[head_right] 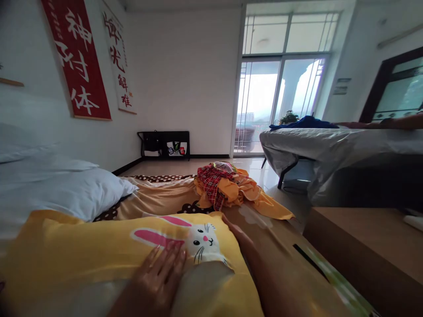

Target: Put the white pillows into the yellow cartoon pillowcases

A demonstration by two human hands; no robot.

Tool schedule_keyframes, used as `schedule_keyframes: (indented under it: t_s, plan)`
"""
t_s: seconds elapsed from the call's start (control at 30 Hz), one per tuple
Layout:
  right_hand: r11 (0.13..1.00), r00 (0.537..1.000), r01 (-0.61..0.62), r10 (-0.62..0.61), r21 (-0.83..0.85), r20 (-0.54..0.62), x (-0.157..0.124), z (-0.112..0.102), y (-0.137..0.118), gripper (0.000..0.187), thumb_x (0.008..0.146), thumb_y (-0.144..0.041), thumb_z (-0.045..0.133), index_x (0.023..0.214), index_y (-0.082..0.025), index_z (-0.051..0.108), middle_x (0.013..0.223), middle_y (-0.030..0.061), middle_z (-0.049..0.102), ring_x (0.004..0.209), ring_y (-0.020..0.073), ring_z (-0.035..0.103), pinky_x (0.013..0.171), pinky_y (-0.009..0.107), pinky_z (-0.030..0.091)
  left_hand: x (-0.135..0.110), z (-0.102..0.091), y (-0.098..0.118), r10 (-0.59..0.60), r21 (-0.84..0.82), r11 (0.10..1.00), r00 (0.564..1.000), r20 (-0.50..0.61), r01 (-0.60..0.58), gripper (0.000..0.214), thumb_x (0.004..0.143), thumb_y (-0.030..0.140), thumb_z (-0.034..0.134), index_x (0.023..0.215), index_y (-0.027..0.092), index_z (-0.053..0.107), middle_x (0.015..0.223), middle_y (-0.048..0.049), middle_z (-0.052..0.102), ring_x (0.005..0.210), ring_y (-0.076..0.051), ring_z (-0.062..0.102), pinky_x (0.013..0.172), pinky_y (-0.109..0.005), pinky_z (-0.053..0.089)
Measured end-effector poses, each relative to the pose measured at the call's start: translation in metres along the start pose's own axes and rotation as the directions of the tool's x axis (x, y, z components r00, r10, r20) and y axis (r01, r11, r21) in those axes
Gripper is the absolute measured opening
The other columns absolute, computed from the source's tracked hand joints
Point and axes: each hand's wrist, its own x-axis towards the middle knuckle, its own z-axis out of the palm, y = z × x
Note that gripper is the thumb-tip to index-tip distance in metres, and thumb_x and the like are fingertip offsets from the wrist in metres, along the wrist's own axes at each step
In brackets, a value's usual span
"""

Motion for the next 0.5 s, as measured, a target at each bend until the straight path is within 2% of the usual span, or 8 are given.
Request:
schedule_keyframes:
  t_s: [0.13, 0.23, 0.3, 0.37, 0.5]
  plan:
    - [0.989, 1.000, -0.010, 0.006, 0.148, 0.023, -0.004, -0.003, -0.012, 0.050, 0.058, -0.063, 0.066, 0.072, -0.015, 0.066, 0.066, 0.0076, 0.067, 0.063, 0.0224, 0.063, 0.064, 0.036, 0.052, -0.003, 0.001, 0.002, 0.048, 0.044, 0.998, 0.998, -0.039, -0.046, 0.046, 0.092, 0.026, 0.035, 0.133, 0.013, 0.051, 0.133, -0.0109, 0.057, 0.119, -0.026, 0.054, 0.096, -0.038, 0.042]
    - [0.977, 0.998, 0.055, -0.050, 0.205, -0.031, -0.002, -0.021, -0.024, 0.058, 0.057, -0.065, 0.066, 0.084, -0.014, 0.066, 0.071, 0.0056, 0.068, 0.064, 0.0212, 0.062, 0.058, 0.031, 0.049, -0.002, -0.001, 0.009, -0.035, -0.011, 0.999, 0.997, -0.068, 0.034, 0.044, 0.092, 0.023, 0.036, 0.131, 0.016, 0.054, 0.131, -0.0092, 0.059, 0.121, -0.025, 0.053, 0.103, -0.039, 0.038]
    - [0.974, 0.993, 0.099, -0.083, 0.202, -0.082, -0.002, -0.033, -0.027, 0.056, 0.058, -0.065, 0.066, 0.083, -0.014, 0.066, 0.069, 0.0039, 0.066, 0.062, 0.0191, 0.060, 0.054, 0.027, 0.045, -0.001, -0.002, 0.014, -0.103, -0.057, 0.994, 0.991, -0.090, 0.098, 0.044, 0.091, 0.020, 0.036, 0.130, 0.018, 0.055, 0.131, -0.0082, 0.059, 0.123, -0.024, 0.052, 0.108, -0.040, 0.033]
    - [0.975, 0.985, 0.128, -0.103, 0.181, -0.138, -0.003, -0.040, -0.024, 0.055, 0.057, -0.065, 0.066, 0.077, -0.014, 0.065, 0.065, 0.0032, 0.064, 0.059, 0.0174, 0.057, 0.051, 0.026, 0.041, -0.002, -0.001, 0.016, -0.121, -0.071, 0.991, 0.989, -0.090, 0.115, 0.044, 0.091, 0.019, 0.036, 0.130, 0.019, 0.056, 0.131, -0.0079, 0.059, 0.124, -0.024, 0.052, 0.110, -0.041, 0.032]
    - [0.986, 0.967, 0.139, -0.115, 0.096, -0.229, -0.003, -0.044, -0.015, 0.055, 0.054, -0.068, 0.061, 0.065, -0.014, 0.062, 0.056, 0.0031, 0.059, 0.055, 0.0173, 0.053, 0.049, 0.027, 0.038, -0.003, 0.005, 0.010, -0.026, -0.014, 1.000, 0.997, -0.076, 0.025, 0.046, 0.090, 0.023, 0.037, 0.132, 0.017, 0.054, 0.132, -0.0079, 0.058, 0.120, -0.025, 0.055, 0.102, -0.039, 0.040]
